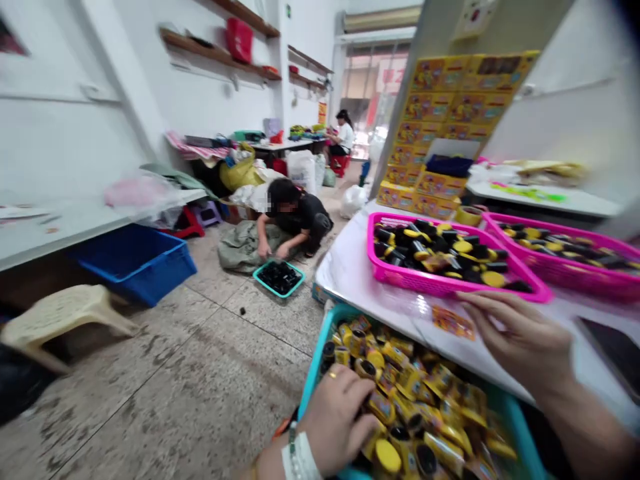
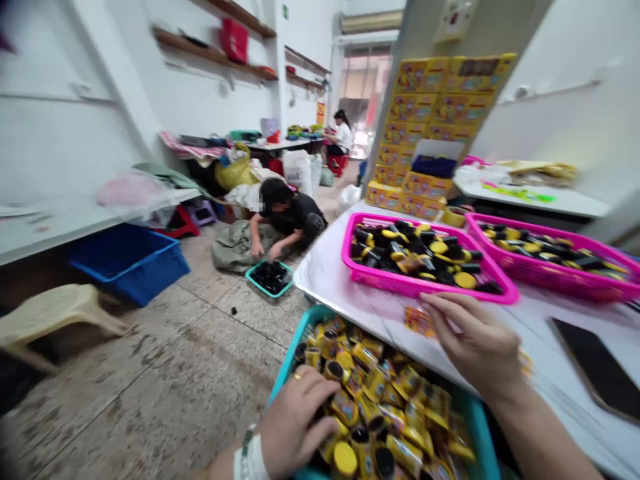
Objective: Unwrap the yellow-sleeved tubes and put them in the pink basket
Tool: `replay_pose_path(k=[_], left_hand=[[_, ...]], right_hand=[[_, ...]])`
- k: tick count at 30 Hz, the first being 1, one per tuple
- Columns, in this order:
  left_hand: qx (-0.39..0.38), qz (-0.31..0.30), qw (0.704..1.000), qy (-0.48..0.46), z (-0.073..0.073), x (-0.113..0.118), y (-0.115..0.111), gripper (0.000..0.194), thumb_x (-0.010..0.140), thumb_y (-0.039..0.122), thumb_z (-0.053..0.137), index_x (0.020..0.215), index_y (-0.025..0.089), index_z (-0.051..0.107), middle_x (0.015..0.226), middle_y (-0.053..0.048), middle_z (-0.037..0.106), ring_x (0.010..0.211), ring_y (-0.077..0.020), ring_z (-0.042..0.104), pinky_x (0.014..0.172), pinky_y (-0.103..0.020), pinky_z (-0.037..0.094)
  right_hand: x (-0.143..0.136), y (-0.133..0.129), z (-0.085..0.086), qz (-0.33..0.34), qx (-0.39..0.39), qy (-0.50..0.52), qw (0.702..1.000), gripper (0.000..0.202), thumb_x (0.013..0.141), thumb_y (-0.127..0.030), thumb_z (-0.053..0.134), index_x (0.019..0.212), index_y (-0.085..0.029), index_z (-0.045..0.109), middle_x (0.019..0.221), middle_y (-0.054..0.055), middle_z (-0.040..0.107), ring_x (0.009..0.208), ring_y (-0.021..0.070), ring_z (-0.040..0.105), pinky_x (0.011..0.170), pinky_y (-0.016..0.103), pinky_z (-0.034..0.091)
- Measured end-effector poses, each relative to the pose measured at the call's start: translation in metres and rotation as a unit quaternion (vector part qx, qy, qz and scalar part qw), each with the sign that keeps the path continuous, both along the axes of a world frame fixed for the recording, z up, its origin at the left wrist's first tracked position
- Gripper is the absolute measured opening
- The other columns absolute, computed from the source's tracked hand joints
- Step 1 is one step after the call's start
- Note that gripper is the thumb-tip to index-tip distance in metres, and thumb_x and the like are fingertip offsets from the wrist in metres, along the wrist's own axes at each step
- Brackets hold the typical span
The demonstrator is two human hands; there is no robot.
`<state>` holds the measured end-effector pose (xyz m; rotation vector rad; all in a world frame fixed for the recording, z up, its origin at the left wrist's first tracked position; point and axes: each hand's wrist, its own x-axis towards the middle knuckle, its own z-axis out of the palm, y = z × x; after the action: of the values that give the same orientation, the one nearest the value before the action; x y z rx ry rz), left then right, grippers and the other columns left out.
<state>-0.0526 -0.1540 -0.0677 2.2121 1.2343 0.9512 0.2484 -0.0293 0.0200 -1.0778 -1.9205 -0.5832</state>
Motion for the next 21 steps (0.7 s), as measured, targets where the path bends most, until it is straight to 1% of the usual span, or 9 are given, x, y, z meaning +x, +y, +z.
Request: replay_pose_path(k=[2, 4, 6, 8, 10, 13, 16, 18, 21], left_hand=[[-0.013, -0.019, 0.999, 0.026, -0.001, -0.008, 0.002, 0.041, 0.084, 0.018, 0.066, 0.124, 0.018, 0.063, 0.108, -0.013, 0.068, 0.1, -0.0271, 0.06, 0.088, -0.043, 0.055], [-0.01, -0.034, 0.999, 0.031, -0.002, -0.011, 0.007, 0.037, 0.088, 0.017, 0.062, 0.125, 0.019, 0.063, 0.109, -0.012, 0.068, 0.102, -0.026, 0.06, 0.09, -0.043, 0.055], [-0.001, -0.038, 0.999, 0.032, -0.005, -0.008, 0.013, 0.033, 0.089, 0.017, 0.061, 0.122, 0.019, 0.064, 0.107, -0.011, 0.068, 0.1, -0.0257, 0.061, 0.089, -0.043, 0.055], [0.008, -0.035, 0.999, 0.034, -0.006, -0.001, 0.017, 0.03, 0.089, 0.018, 0.062, 0.119, 0.018, 0.065, 0.104, -0.011, 0.069, 0.098, -0.0263, 0.062, 0.088, -0.044, 0.056], [0.013, -0.033, 0.999, 0.03, -0.005, 0.005, 0.019, 0.029, 0.089, 0.019, 0.062, 0.117, 0.018, 0.067, 0.102, -0.01, 0.07, 0.098, -0.0268, 0.063, 0.087, -0.044, 0.056], [0.012, -0.025, 1.0, 0.01, -0.002, 0.01, 0.018, 0.027, 0.089, 0.019, 0.063, 0.116, 0.018, 0.068, 0.1, -0.01, 0.071, 0.097, -0.0259, 0.064, 0.087, -0.042, 0.056], [0.003, -0.005, 1.0, -0.025, 0.002, 0.009, 0.016, 0.023, 0.089, 0.019, 0.063, 0.112, 0.017, 0.069, 0.101, -0.01, 0.072, 0.096, -0.0244, 0.065, 0.086, -0.04, 0.055], [-0.002, 0.01, 0.999, -0.051, 0.005, 0.007, 0.013, 0.02, 0.089, 0.019, 0.063, 0.107, 0.017, 0.07, 0.099, -0.01, 0.072, 0.095, -0.0237, 0.065, 0.085, -0.039, 0.055], [-0.007, 0.032, 0.996, -0.086, 0.009, 0.002, 0.01, 0.015, 0.089, 0.017, 0.062, 0.101, 0.016, 0.071, 0.095, -0.01, 0.072, 0.091, -0.0232, 0.064, 0.084, -0.039, 0.053]], right_hand=[[0.014, -0.02, -0.015, -0.031, -0.054, 0.001, 0.998, 0.015, 0.091, -0.029, 0.065, 0.098, -0.022, 0.077, 0.092, 0.004, 0.078, 0.078, 0.0176, 0.073, 0.074, 0.028, 0.057], [0.033, -0.031, -0.027, -0.096, -0.122, 0.023, 0.988, 0.018, 0.091, -0.03, 0.062, 0.095, -0.021, 0.078, 0.095, 0.006, 0.079, 0.084, 0.0203, 0.074, 0.076, 0.03, 0.056], [0.052, -0.035, -0.034, -0.15, -0.19, 0.066, 0.968, 0.022, 0.091, -0.033, 0.061, 0.092, -0.02, 0.078, 0.096, 0.008, 0.079, 0.088, 0.0233, 0.075, 0.078, 0.032, 0.056], [0.064, -0.034, -0.036, -0.169, -0.243, 0.107, 0.949, 0.026, 0.089, -0.037, 0.059, 0.09, -0.019, 0.079, 0.094, 0.009, 0.08, 0.086, 0.0238, 0.074, 0.076, 0.033, 0.056], [0.066, -0.029, -0.035, -0.159, -0.275, 0.126, 0.94, 0.027, 0.089, -0.038, 0.059, 0.091, -0.02, 0.079, 0.091, 0.008, 0.079, 0.08, 0.0215, 0.073, 0.074, 0.032, 0.055], [0.054, -0.015, -0.031, -0.128, -0.302, 0.109, 0.938, 0.029, 0.09, -0.038, 0.058, 0.096, -0.019, 0.079, 0.092, 0.008, 0.077, 0.072, 0.0177, 0.068, 0.072, 0.03, 0.053], [0.037, 0.001, -0.029, -0.1, -0.312, 0.077, 0.942, 0.033, 0.091, -0.041, 0.058, 0.104, -0.018, 0.078, 0.095, 0.009, 0.074, 0.072, 0.017, 0.065, 0.07, 0.03, 0.051], [0.028, 0.012, -0.031, -0.093, -0.313, 0.043, 0.944, 0.035, 0.09, -0.044, 0.06, 0.107, -0.019, 0.078, 0.094, 0.009, 0.073, 0.074, 0.0182, 0.065, 0.071, 0.03, 0.05], [0.02, 0.025, -0.041, -0.075, -0.317, 0.005, 0.945, 0.03, 0.09, -0.041, 0.061, 0.096, -0.02, 0.081, 0.09, 0.008, 0.072, 0.075, 0.0196, 0.065, 0.071, 0.032, 0.049]])
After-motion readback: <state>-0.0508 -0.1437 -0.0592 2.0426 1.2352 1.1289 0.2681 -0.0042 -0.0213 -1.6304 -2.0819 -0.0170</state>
